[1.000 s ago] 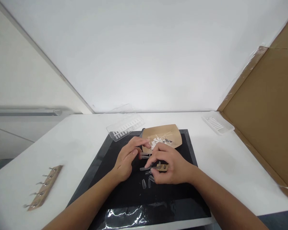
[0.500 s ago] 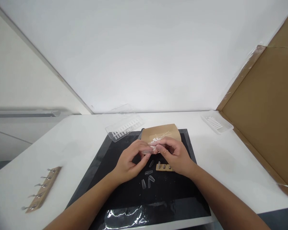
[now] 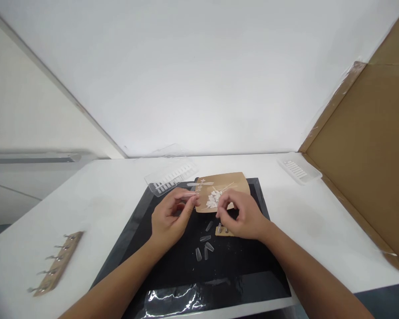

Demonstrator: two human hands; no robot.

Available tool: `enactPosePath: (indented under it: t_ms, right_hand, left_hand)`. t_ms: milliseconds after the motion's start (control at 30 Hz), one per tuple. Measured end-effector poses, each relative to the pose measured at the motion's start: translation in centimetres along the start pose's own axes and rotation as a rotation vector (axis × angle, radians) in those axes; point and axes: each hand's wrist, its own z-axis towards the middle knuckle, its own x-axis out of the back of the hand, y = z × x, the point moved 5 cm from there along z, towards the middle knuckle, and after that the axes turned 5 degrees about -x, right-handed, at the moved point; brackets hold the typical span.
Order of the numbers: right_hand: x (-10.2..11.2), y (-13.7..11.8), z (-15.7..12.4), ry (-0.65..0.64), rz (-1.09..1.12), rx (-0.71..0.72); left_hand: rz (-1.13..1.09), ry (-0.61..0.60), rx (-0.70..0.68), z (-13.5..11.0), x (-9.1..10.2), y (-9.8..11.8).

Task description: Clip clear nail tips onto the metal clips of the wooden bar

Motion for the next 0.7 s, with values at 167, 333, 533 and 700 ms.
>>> enactPosePath:
  t_ms: [167, 333, 533, 700]
  right_hand:
    - [-3.1, -1.4, -1.3, -0.362, -0.237, 0.235]
    - [-4.8, -1.6, -2.2, -0.438, -0.386, 0.291]
    - [-4.8, -1.8, -2.3, -0.416, -0.397, 0.328]
    - [-4.7, -1.9, -2.5, -0.457, -0.324, 0.327]
  left_hand:
    - [0.015, 0.054, 0.056, 0.0, 0.2, -0.2]
    - [0.056, 0.014, 0.090, 0.1, 0.1, -0.4]
    - [0.081, 0.006, 0.088, 0.0, 0.0, -0.4]
    - [0.094, 0.011, 0.090, 0.0, 0.0, -0.7]
